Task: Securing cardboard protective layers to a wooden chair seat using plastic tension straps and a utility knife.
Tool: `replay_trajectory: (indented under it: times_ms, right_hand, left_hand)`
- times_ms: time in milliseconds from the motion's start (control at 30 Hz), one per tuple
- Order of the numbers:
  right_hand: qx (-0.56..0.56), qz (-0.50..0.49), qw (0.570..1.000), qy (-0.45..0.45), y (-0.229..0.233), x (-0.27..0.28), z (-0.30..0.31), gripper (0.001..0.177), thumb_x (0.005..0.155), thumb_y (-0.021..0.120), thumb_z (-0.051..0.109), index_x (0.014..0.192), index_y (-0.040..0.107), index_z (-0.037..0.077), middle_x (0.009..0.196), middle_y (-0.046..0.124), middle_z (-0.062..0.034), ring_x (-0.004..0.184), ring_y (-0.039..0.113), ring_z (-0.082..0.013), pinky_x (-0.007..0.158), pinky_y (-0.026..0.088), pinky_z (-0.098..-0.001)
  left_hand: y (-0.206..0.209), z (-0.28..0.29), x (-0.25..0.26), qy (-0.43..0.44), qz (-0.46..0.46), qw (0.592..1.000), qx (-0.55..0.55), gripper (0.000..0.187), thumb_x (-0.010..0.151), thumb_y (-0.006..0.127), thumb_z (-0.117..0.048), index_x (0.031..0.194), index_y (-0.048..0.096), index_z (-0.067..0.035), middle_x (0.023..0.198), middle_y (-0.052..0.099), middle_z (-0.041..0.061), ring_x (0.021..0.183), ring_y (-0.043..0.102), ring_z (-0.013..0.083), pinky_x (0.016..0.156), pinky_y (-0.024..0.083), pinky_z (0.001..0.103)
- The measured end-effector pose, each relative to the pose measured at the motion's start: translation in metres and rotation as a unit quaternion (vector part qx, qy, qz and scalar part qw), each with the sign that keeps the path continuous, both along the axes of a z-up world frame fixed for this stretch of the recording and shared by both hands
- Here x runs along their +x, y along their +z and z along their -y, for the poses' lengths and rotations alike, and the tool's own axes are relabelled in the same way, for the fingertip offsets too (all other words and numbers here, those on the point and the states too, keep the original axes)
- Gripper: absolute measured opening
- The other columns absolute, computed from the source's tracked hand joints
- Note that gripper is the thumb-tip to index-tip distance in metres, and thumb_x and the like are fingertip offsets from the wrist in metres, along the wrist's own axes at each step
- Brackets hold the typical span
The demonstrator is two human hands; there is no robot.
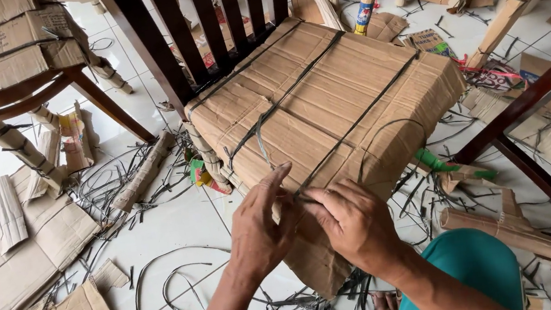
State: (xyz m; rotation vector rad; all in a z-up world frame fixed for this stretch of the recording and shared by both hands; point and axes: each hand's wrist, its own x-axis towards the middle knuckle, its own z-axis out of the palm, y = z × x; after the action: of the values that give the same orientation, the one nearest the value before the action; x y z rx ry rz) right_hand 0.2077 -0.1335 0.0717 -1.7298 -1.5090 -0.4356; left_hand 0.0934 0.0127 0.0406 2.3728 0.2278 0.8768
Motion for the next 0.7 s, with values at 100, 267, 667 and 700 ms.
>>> replay_trajectory:
  times_ms: [100, 267, 667, 700]
  right_hand:
    - [0.001, -0.041, 0.997, -0.064, -0.042, 0.011, 0.001, 0.020, 0.100, 0.060, 0.021, 0.098, 0.070, 0.004, 0.095, 0.066, -0.0064, 0.087, 0.061, -0.0205, 0.077, 0.050, -0.0330]
    - [0.020, -0.040, 0.998, -0.051, -0.029, 0.011, -0.004, 0.021, 0.102, 0.054, 0.020, 0.096, 0.068, 0.007, 0.114, 0.070, -0.0079, 0.108, 0.063, -0.0265, 0.096, 0.046, -0.0397]
    - [0.107, -0.060, 0.992, -0.036, -0.071, 0.032, -0.013, 0.029, 0.106, 0.047, 0.026, 0.088, 0.067, 0.015, 0.104, 0.074, 0.0022, 0.112, 0.068, -0.0206, 0.114, 0.027, -0.0387]
    - [0.134, -0.051, 0.989, -0.025, -0.075, 0.037, -0.015, 0.028, 0.106, 0.051, 0.027, 0.084, 0.066, 0.018, 0.102, 0.074, 0.0028, 0.112, 0.069, -0.0204, 0.116, 0.026, -0.0361]
  left_hand:
    - [-0.018, 0.009, 0.009, 0.048, 0.111, 0.992, -0.022, 0.076, 0.090, 0.058, 0.003, 0.158, 0.028, -0.008, 0.138, 0.061, 0.022, 0.101, 0.063, 0.0254, 0.085, 0.060, 0.041]
    - [0.000, 0.026, 0.006, 0.168, 0.030, 0.921, -0.351, 0.100, 0.080, 0.068, -0.039, 0.159, 0.014, -0.007, 0.162, 0.034, 0.019, 0.146, 0.040, 0.0333, 0.119, 0.036, 0.047]
    - [-0.012, 0.037, 0.044, 0.171, 0.095, 0.652, -0.733, 0.047, 0.084, 0.073, -0.035, 0.111, 0.061, 0.001, 0.095, 0.071, 0.021, 0.085, 0.070, 0.0317, 0.076, 0.060, 0.045]
    - [-0.025, 0.040, 0.050, 0.215, 0.120, 0.671, -0.699, 0.054, 0.084, 0.077, -0.040, 0.115, 0.058, 0.000, 0.094, 0.068, 0.022, 0.086, 0.070, 0.0319, 0.074, 0.059, 0.049]
